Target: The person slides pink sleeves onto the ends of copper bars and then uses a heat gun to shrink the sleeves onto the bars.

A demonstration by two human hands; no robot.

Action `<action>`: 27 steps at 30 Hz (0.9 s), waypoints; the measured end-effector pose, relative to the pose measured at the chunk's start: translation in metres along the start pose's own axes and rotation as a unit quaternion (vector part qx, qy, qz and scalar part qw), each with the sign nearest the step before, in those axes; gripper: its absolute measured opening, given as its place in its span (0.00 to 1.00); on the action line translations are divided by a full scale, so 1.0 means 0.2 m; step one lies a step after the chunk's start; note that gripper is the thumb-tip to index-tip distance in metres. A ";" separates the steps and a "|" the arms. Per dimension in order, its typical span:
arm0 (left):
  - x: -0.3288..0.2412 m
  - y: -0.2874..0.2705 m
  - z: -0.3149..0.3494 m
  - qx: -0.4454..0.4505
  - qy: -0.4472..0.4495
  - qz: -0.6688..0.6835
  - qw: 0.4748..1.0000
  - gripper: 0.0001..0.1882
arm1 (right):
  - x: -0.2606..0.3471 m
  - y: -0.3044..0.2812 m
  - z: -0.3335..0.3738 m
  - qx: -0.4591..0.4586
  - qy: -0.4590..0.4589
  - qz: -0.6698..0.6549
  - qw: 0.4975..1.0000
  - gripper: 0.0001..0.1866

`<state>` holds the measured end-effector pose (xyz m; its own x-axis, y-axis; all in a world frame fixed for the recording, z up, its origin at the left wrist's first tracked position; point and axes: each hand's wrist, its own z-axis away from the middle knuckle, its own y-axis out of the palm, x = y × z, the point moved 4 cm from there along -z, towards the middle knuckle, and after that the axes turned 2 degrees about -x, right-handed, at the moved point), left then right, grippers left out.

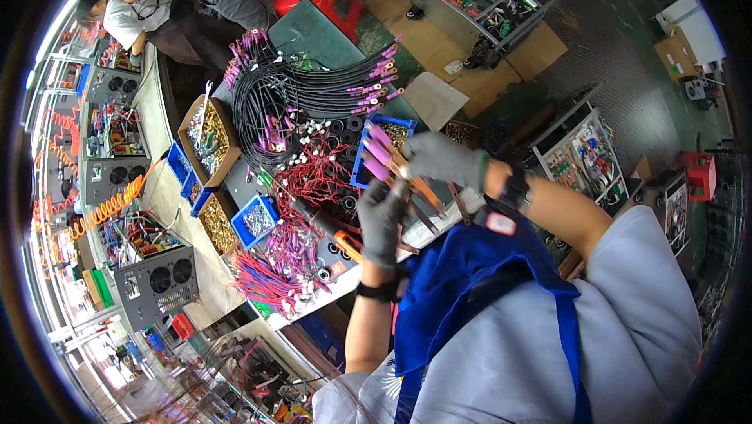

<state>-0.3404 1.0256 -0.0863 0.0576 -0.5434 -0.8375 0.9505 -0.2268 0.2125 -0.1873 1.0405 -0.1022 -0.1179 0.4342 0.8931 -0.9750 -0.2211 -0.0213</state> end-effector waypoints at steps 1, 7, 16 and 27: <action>0.02 0.05 0.09 0.023 -0.011 0.016 1.000 0.12 | -0.02 0.01 0.11 0.019 0.004 -0.047 0.999 0.09; 0.21 0.28 0.33 0.116 -0.138 0.005 0.984 0.16 | -0.18 -0.02 0.63 -0.019 0.081 -0.174 0.981 0.11; 0.34 0.71 0.36 0.167 -0.124 -0.022 0.978 0.15 | -0.36 -0.26 0.92 -0.025 0.104 -0.286 0.952 0.13; 0.54 1.35 0.43 0.167 -0.103 -0.077 0.977 0.14 | -0.62 -0.75 1.35 -0.042 0.169 -0.326 0.929 0.11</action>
<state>-0.1043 0.8356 -0.0757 -0.1740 -0.6254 -0.7607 0.7879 -0.5518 0.2734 0.0255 0.7835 -0.0891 0.4653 0.7039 0.5367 -0.8692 0.2487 0.4273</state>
